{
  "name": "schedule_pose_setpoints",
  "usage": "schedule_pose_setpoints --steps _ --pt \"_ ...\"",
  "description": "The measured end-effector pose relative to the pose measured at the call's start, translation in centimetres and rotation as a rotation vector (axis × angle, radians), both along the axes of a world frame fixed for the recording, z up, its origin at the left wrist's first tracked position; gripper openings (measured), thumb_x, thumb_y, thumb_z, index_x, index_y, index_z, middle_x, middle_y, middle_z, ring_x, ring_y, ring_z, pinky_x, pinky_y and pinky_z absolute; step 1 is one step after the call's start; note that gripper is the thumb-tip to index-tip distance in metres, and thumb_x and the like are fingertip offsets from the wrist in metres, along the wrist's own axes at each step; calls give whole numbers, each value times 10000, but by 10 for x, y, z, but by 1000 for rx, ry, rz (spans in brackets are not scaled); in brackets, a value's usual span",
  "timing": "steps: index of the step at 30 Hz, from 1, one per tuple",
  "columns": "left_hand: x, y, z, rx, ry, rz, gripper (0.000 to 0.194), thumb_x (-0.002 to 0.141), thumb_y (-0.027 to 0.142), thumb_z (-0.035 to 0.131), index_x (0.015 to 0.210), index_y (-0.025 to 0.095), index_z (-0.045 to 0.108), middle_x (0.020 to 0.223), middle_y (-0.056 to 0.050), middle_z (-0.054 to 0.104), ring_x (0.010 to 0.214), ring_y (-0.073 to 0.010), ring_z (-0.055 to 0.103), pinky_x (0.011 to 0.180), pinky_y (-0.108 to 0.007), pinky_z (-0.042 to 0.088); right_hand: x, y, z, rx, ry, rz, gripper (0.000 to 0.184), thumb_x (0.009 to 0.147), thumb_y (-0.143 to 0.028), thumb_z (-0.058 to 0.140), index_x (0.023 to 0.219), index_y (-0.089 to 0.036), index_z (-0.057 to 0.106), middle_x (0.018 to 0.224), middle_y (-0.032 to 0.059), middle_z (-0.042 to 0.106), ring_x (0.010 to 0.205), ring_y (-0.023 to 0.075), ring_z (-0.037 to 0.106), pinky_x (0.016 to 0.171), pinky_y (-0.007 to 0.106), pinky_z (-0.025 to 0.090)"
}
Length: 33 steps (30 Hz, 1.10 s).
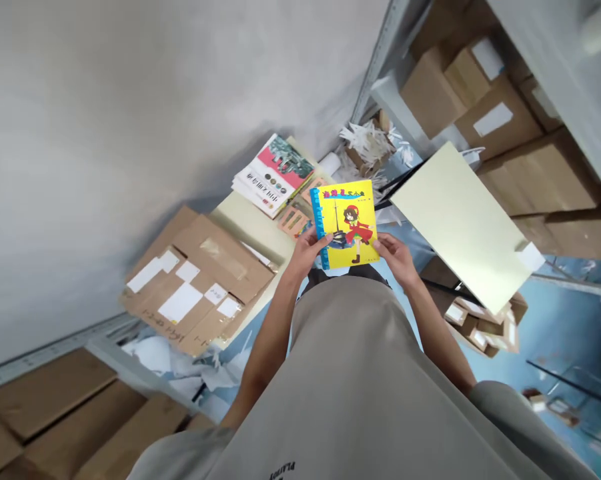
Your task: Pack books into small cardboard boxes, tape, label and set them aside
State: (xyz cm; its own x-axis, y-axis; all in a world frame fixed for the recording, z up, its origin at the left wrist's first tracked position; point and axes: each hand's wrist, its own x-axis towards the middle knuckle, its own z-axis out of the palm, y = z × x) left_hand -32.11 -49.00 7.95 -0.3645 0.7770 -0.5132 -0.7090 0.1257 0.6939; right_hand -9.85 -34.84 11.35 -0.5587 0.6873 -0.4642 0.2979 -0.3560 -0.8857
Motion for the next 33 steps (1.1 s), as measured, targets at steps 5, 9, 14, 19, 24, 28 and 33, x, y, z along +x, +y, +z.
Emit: schedule_pose_setpoints --steps 5,9,14,19,24,28,33 --pt "42 76 5 -4 44 -180 690 683 729 1113 1108 235 888 1034 -56 924 1120 -321 909 1003 -425 751 61 28 -2 83 53 -239 661 817 -872 977 1056 -281 800 1108 78 924 1051 333 891 942 485 761" --pt "99 153 5 -7 81 -296 648 680 698 1121 1063 227 895 949 -49 907 1140 -323 906 1016 -417 744 120 72 -16 124 75 -396 657 848 -886 936 1075 -293 772 1114 85 917 1084 339 886 941 494 761" --pt "174 246 5 -24 186 -327 703 677 750 1095 1086 212 898 1012 -64 913 1123 -311 889 995 -408 734 199 143 -32 147 -9 -475 749 850 -945 867 1160 -267 797 1166 142 910 1068 359 884 922 535 767" --pt "240 308 14 -33 456 -390 684 814 806 991 1146 215 900 1070 -54 915 980 -237 853 883 -316 703 246 197 -20 396 -206 -578 726 1007 -857 760 1409 -257 825 1534 202 818 1358 405 816 1131 647 731" --pt "291 334 29 120 843 -565 517 1072 661 808 1347 232 891 1313 -103 908 1224 -316 863 1132 -436 696 233 225 -8 265 -33 -548 803 947 -843 856 1509 -276 775 1499 148 838 1348 376 825 997 517 777" --pt "293 353 27 271 1003 -745 506 1091 636 783 1429 268 862 1512 -144 846 1469 -349 784 1352 -538 584 228 242 -11 260 -112 -698 686 935 -865 839 1252 -259 793 1084 80 885 958 283 818 867 430 729" --pt "256 387 19 65 653 -625 859 931 857 881 1497 217 793 1623 -208 772 1613 -447 677 1308 -616 620 246 257 -4 43 133 -700 671 870 -879 897 1127 -268 795 1094 74 900 993 314 850 852 447 731"
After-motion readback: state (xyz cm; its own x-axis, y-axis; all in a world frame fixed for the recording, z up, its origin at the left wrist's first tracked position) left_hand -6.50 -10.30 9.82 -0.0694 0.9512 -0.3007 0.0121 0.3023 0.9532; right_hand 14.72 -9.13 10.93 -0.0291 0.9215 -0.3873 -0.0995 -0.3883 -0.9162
